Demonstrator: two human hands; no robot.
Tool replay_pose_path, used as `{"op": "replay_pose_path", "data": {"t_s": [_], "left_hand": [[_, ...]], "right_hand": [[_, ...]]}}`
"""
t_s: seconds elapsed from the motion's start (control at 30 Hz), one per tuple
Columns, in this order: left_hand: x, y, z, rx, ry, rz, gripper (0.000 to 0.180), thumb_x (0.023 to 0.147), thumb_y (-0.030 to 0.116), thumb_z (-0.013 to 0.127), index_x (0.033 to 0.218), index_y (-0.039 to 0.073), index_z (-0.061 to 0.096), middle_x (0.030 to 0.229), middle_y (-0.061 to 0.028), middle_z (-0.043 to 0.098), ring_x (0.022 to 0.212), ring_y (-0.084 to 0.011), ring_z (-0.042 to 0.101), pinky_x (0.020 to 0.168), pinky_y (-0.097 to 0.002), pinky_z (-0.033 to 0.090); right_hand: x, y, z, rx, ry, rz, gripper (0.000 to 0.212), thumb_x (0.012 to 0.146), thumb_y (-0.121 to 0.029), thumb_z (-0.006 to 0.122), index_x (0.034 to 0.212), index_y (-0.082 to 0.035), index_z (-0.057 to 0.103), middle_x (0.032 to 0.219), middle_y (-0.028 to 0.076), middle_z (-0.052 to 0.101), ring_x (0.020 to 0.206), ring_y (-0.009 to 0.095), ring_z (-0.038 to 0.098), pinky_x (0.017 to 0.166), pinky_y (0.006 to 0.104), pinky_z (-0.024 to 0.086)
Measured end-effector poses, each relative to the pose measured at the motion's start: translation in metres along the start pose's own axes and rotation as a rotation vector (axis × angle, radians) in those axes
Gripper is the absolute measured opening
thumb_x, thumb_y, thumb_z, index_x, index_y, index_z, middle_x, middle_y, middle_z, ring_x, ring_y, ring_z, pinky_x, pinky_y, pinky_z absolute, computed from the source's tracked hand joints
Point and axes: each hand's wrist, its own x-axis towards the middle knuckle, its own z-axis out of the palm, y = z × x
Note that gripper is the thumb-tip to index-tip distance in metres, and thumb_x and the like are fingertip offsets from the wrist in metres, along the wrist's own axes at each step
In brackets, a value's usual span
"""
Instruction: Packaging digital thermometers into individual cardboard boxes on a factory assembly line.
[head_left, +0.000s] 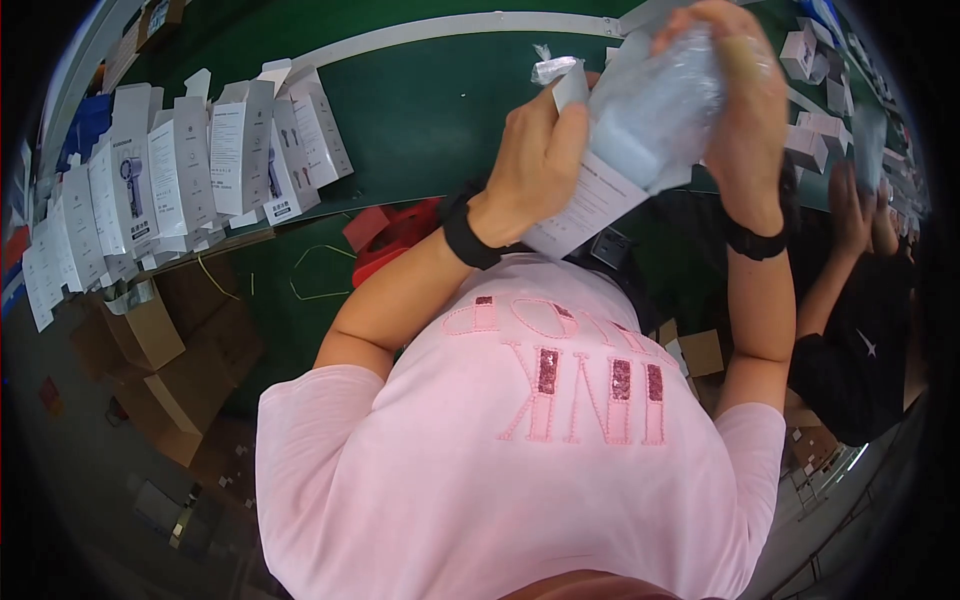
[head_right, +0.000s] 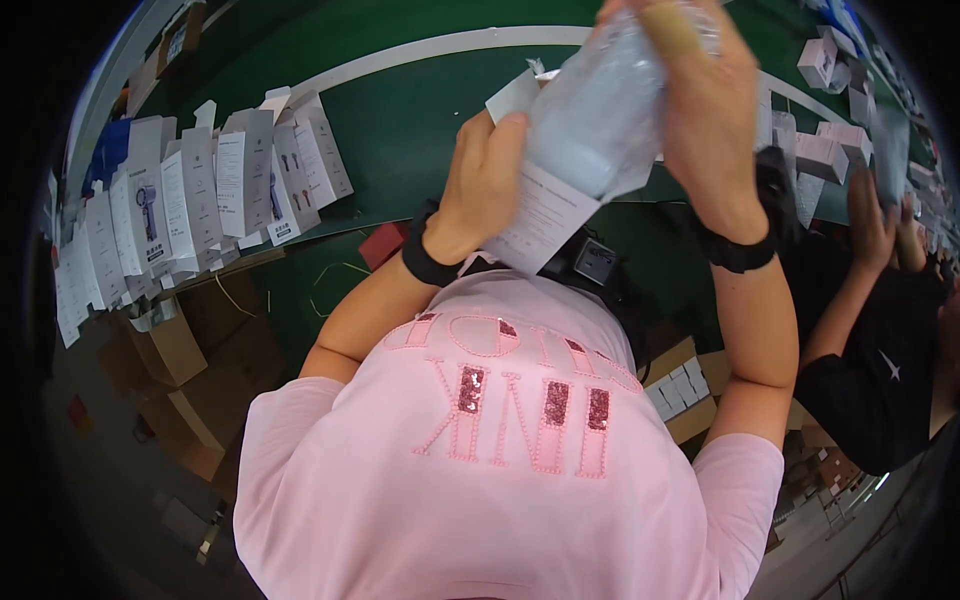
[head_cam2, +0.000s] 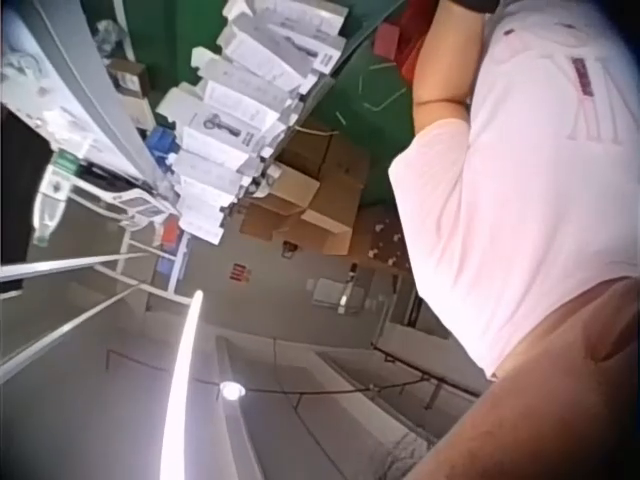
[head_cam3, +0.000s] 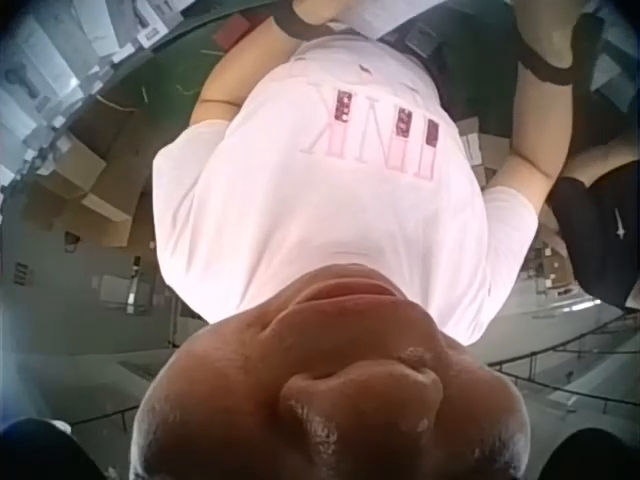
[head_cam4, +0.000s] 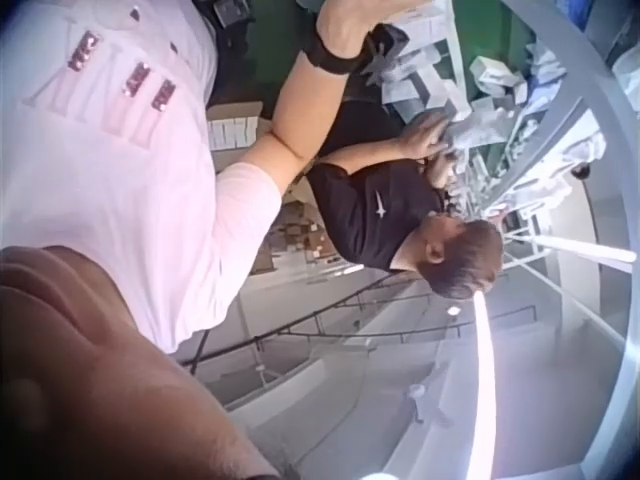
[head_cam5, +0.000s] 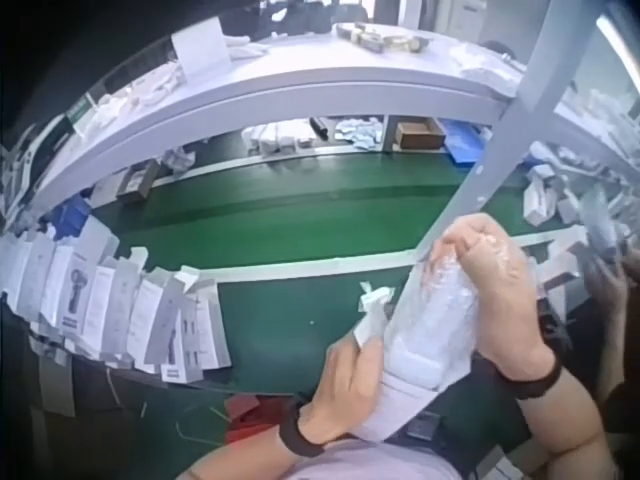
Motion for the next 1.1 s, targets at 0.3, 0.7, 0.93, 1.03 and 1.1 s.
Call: {"op": "replay_pose_path", "data": {"t_s": [0.3,0.7,0.93,1.03,1.1], "left_hand": [[-0.018,-0.025,-0.024,0.165,-0.053,0.189,0.042,0.090,0.021,0.045,0.121,-0.006,0.055,0.101,-0.0259,0.060,0.090,-0.0393,0.058,0.080,-0.0409,0.046],[-0.056,-0.075,-0.126,-0.414,0.496,-0.575,0.047,0.103,0.025,0.028,0.134,-0.004,0.049,0.118,-0.0107,0.061,0.105,-0.0170,0.059,0.091,-0.0296,0.045],[-0.009,-0.024,-0.094,-0.462,0.155,-0.497,0.060,0.101,0.049,0.039,0.126,-0.004,0.055,0.111,-0.0090,0.063,0.098,-0.0120,0.058,0.087,-0.0255,0.045],[0.011,0.022,-0.068,-0.429,-0.154,-0.426,0.065,0.100,0.054,0.034,0.123,-0.003,0.055,0.101,-0.0065,0.064,0.088,-0.0095,0.058,0.079,-0.0238,0.046],[0.017,0.033,-0.046,-0.538,-0.225,-0.399,0.061,0.099,0.053,0.039,0.115,-0.002,0.060,0.091,-0.0032,0.062,0.082,-0.0064,0.054,0.074,-0.0211,0.044]], "right_hand": [[-0.022,0.006,-0.002,-0.724,-0.877,0.163,0.026,0.086,-0.008,0.061,0.111,-0.001,0.064,0.102,0.015,0.064,0.089,0.030,0.063,0.078,0.0342,0.049],[0.017,0.310,-0.028,-1.262,-0.088,0.321,0.053,0.079,-0.035,0.074,0.116,-0.002,0.058,0.096,0.023,0.064,0.096,0.035,0.063,0.080,0.0441,0.051],[0.057,0.089,-0.020,-0.194,-0.100,0.214,0.023,0.085,-0.020,0.071,0.103,-0.005,0.068,0.098,0.004,0.069,0.089,0.010,0.064,0.077,0.0217,0.050],[0.035,-0.052,0.029,-0.348,-0.275,0.109,0.019,0.092,-0.016,0.059,0.104,-0.002,0.056,0.092,0.007,0.061,0.086,0.015,0.060,0.079,0.0297,0.048],[0.019,-0.058,0.009,-0.737,-0.410,-0.047,0.019,0.081,-0.004,0.071,0.099,-0.001,0.065,0.104,0.002,0.065,0.087,0.012,0.063,0.076,0.0261,0.050]]}}
